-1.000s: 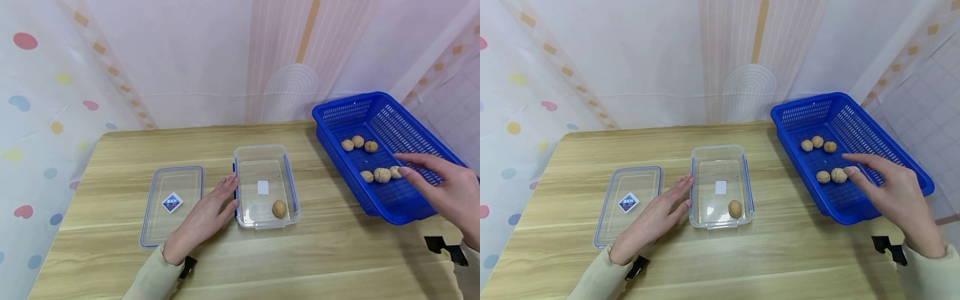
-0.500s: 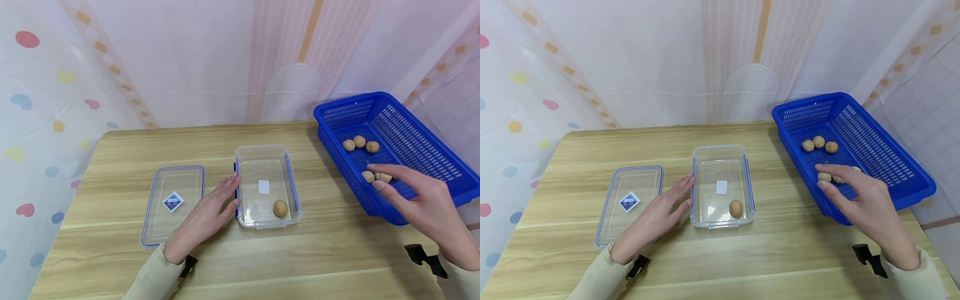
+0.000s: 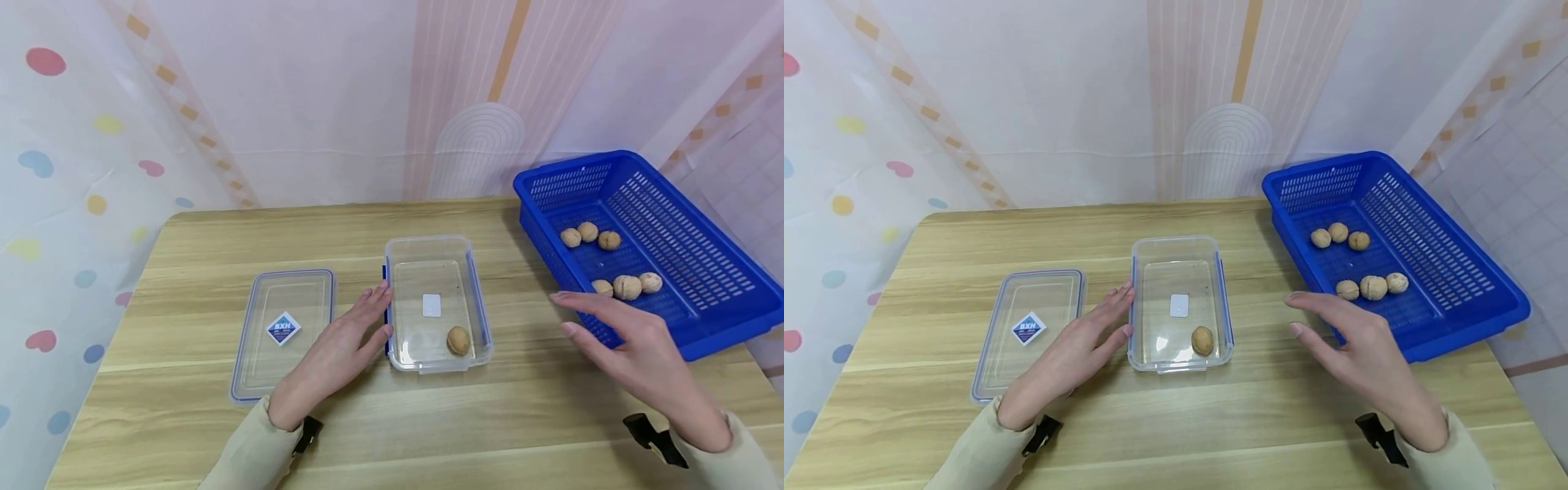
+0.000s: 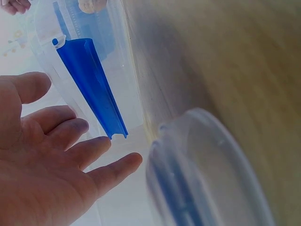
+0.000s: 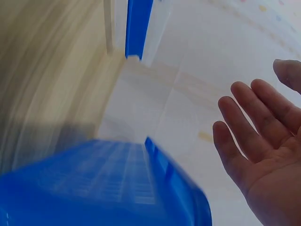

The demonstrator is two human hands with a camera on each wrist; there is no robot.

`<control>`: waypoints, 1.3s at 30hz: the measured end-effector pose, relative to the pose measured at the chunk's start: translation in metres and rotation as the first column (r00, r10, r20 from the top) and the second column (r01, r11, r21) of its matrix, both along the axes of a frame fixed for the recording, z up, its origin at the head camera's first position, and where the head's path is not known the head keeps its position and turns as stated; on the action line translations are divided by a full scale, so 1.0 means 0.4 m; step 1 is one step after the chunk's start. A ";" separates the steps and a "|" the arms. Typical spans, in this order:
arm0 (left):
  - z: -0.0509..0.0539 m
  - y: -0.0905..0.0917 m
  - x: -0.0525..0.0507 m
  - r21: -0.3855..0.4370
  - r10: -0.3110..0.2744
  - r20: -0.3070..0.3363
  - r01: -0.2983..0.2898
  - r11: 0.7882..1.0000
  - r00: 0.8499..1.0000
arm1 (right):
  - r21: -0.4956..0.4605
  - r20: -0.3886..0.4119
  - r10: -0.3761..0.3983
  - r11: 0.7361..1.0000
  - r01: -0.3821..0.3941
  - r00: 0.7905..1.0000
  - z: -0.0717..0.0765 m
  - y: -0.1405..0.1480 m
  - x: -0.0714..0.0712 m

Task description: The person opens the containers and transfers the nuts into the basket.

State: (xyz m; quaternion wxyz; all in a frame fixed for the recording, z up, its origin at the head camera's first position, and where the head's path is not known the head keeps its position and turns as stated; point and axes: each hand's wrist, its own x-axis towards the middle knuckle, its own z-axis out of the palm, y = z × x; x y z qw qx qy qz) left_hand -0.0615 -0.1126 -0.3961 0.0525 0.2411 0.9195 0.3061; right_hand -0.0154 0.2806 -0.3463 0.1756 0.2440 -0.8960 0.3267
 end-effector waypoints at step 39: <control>-0.001 0.000 -0.001 0.012 -0.008 0.002 0.008 1.000 1.000 | 0.270 0.172 0.307 0.899 -0.345 0.936 -0.067 -0.190 -0.135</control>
